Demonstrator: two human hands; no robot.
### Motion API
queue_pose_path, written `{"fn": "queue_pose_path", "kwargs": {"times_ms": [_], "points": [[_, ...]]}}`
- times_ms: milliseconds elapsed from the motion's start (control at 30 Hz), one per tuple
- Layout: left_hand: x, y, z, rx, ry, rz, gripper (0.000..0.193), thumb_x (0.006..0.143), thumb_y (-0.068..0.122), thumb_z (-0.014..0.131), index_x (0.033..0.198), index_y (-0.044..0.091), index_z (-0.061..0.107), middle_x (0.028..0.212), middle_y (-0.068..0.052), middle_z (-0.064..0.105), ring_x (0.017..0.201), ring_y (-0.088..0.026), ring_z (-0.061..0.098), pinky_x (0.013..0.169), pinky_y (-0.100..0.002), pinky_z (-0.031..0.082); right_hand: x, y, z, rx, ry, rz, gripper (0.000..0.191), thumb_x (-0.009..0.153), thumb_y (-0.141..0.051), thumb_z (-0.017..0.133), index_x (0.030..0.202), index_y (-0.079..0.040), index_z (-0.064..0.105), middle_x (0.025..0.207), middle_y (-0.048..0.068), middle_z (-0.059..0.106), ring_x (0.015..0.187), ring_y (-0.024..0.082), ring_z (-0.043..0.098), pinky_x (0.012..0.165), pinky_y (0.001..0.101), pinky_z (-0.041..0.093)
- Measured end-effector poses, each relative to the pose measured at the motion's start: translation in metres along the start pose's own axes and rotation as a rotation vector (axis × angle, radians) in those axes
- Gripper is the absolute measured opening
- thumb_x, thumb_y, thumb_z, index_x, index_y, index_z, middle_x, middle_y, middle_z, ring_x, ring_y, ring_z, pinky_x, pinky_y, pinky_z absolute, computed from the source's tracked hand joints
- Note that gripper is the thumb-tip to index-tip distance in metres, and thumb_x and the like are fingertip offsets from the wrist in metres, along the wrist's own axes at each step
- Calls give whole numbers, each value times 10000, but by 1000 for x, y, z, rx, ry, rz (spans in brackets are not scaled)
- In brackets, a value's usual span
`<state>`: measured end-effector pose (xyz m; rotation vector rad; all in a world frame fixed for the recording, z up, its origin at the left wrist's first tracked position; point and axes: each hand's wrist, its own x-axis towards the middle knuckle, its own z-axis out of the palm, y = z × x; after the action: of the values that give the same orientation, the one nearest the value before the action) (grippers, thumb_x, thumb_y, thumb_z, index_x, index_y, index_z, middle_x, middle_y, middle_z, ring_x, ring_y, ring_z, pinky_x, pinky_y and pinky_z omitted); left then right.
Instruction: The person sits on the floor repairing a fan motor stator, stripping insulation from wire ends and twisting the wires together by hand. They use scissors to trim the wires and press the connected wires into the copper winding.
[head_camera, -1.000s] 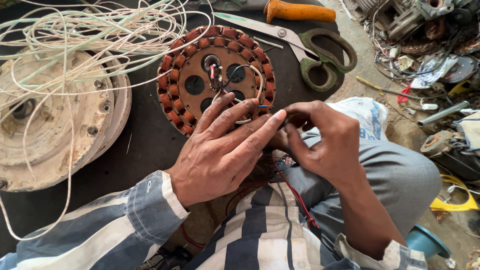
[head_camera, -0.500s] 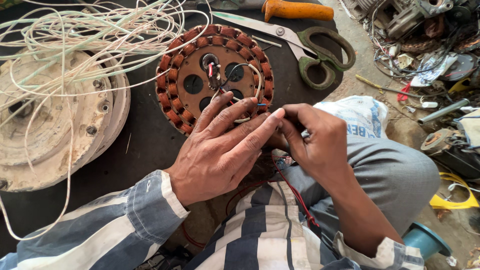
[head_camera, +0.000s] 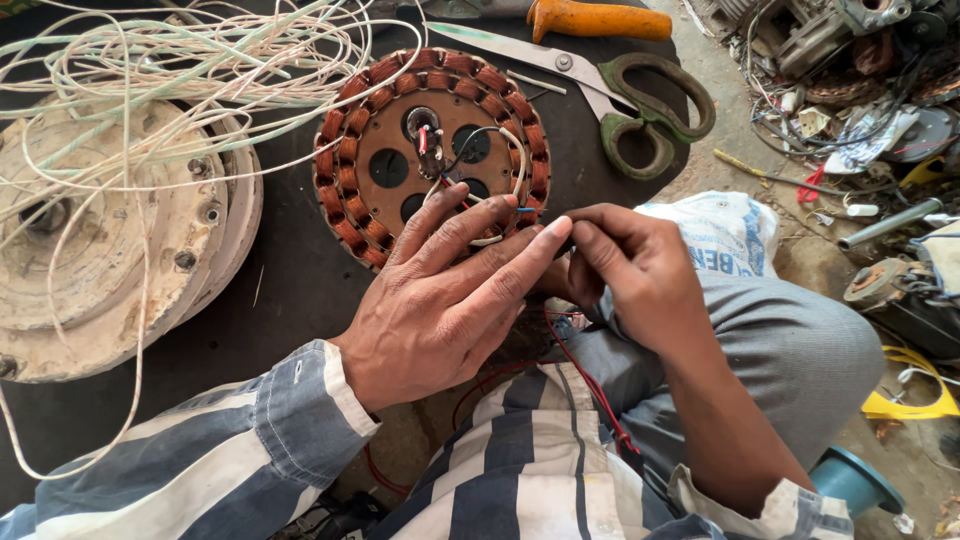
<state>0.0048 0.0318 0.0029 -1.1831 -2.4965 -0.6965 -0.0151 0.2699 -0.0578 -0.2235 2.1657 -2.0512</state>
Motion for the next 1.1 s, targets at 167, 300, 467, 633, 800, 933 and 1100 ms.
{"fn": "queue_pose_path", "kwargs": {"times_ms": [167, 300, 467, 633, 800, 933, 1100], "points": [[0, -1, 1, 10, -10, -1, 601, 1002, 113, 645, 1566, 71, 442, 1438, -91, 640, 1423, -323, 518, 1250, -557, 323, -3, -14, 4, -801, 199, -630, 217, 909, -53, 791, 1104, -64, 696, 888, 68, 705, 764, 196, 700, 663, 340, 537], [0, -1, 3, 18, 4, 2, 577, 1040, 124, 632, 1577, 77, 426, 1429, -85, 645, 1439, -319, 514, 1265, -561, 311, 0, -16, 3, -892, 219, -801, 272, 885, -69, 860, 1072, -62, 663, 962, 78, 702, 839, 261, 688, 707, 379, 532], [-1, 0, 2, 11, 0, -4, 572, 1049, 125, 625, 1582, 79, 422, 1430, -82, 648, 1438, -312, 519, 1263, -552, 318, -3, -16, 2, -907, 217, -846, 245, 901, -77, 873, 1064, -84, 690, 966, 53, 705, 855, 240, 690, 725, 369, 546], [-2, -1, 3, 25, -2, 0, 579, 1041, 124, 630, 1580, 80, 424, 1450, -77, 638, 1439, -311, 512, 1259, -550, 318, -4, -16, 5, -924, 254, -794, 207, 899, -77, 864, 1028, -78, 702, 925, 57, 703, 834, 249, 681, 712, 379, 534], [-1, 0, 3, 27, -4, 9, 599, 1013, 127, 652, 1568, 74, 432, 1470, -82, 624, 1438, -316, 506, 1257, -557, 316, -6, -9, 9, -722, 200, -549, 117, 963, -100, 774, 1037, -39, 708, 820, 55, 697, 726, 211, 682, 635, 360, 515], [-1, -1, 1, 27, -9, 10, 597, 1003, 121, 655, 1559, 70, 444, 1478, -78, 617, 1436, -312, 508, 1259, -556, 315, -3, 6, 9, 94, 17, -36, 175, 1016, -167, 661, 1013, 3, 701, 712, 42, 693, 562, 114, 626, 493, 284, 488], [-1, -1, 1, 16, -12, 3, 596, 1008, 113, 651, 1563, 65, 441, 1475, -78, 621, 1434, -309, 511, 1260, -554, 316, 3, 17, 0, 555, -89, 187, 246, 1044, -196, 621, 988, 29, 703, 629, 70, 652, 468, 113, 574, 421, 247, 450]]}}
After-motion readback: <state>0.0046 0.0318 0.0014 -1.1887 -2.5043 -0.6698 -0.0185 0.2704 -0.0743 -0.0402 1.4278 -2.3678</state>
